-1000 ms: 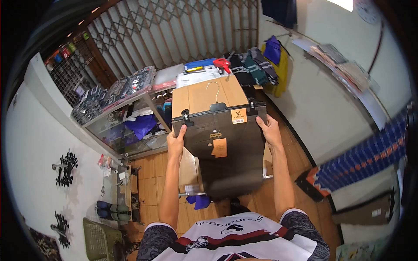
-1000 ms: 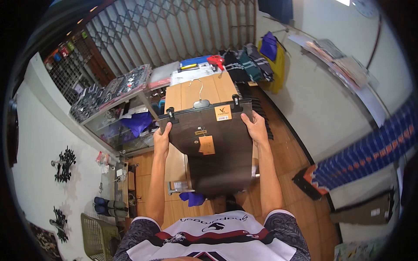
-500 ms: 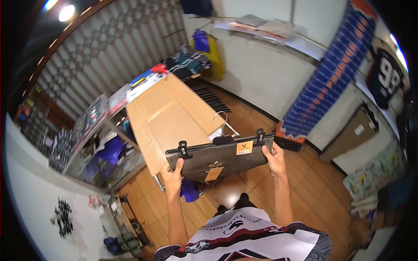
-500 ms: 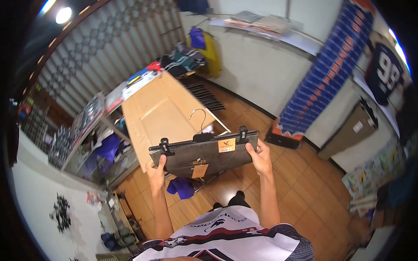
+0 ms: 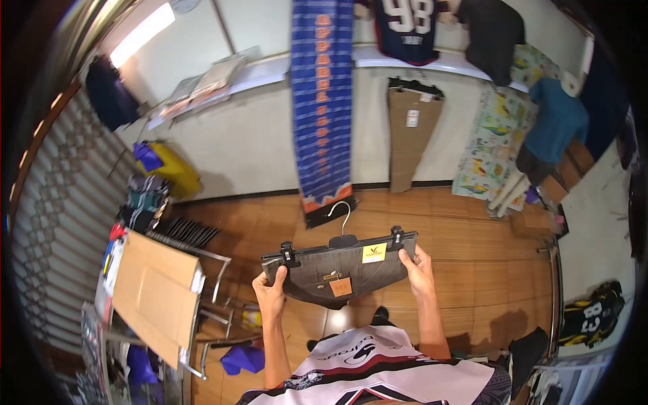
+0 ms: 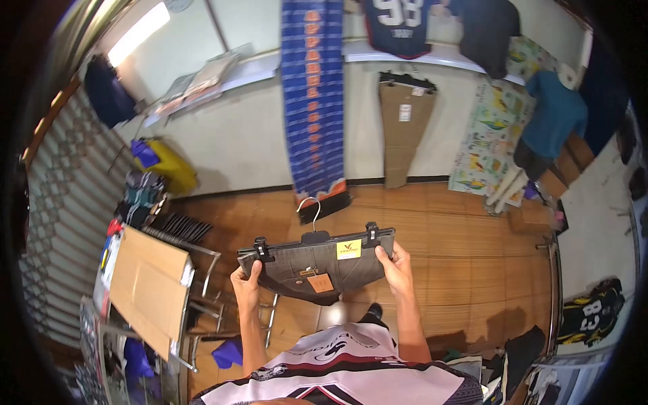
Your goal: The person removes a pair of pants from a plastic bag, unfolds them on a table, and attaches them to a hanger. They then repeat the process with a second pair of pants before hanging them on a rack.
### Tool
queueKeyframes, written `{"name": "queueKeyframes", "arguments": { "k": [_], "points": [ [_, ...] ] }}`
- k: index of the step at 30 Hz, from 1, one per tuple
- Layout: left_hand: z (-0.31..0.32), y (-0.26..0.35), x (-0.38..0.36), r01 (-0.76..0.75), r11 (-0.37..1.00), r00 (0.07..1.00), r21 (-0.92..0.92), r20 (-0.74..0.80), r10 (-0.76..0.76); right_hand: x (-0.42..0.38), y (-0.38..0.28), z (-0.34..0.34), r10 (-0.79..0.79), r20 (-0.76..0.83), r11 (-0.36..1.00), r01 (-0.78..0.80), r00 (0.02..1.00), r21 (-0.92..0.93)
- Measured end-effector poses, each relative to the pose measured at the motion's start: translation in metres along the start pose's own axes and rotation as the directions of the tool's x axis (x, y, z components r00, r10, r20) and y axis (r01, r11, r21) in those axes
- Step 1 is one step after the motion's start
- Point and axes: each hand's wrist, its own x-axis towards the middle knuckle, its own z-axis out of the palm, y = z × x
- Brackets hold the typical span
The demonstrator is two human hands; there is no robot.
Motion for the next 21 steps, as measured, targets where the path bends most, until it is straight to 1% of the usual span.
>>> {"name": "queueKeyframes", "arguments": {
  "k": [2, 4, 8, 11, 14, 18, 21],
  "points": [
    [0.051, -0.021, 0.008, 0.023, 1.000, 0.997, -0.015, 0.071, -0.022, 0.007, -0.014, -0.048, -0.012, -0.074, 1.000, 0.012, 0.997, -0.004],
    [0.108, -0.028, 0.015, 0.048, 0.999, 0.990, -0.016, 0.131, -0.045, 0.016, -0.028, -0.086, -0.060, -0.172, 0.998, 0.056, 0.983, -0.026],
    [0.197, -0.051, 0.031, 0.094, 0.995, 0.953, -0.045, 0.292, -0.077, 0.034, -0.063, -0.145, -0.132, -0.363, 0.988, 0.092, 0.922, -0.124],
    [0.252, -0.061, 0.042, 0.124, 0.991, 0.925, -0.056, 0.369, -0.095, 0.046, -0.081, -0.179, -0.182, -0.453, 0.976, 0.104, 0.873, -0.191],
    [0.300, -0.082, 0.065, 0.134, 0.989, 0.908, -0.070, 0.407, -0.094, 0.068, -0.092, -0.206, -0.232, -0.484, 0.960, 0.119, 0.844, -0.253],
    [0.355, -0.086, 0.095, 0.160, 0.981, 0.892, -0.109, 0.441, -0.096, 0.112, -0.098, -0.227, -0.261, -0.525, 0.949, 0.116, 0.810, -0.293],
    [0.388, -0.101, 0.130, 0.154, 0.980, 0.894, -0.125, 0.440, -0.084, 0.155, -0.101, -0.239, -0.242, -0.516, 0.954, 0.105, 0.821, -0.280]
  ]
}}
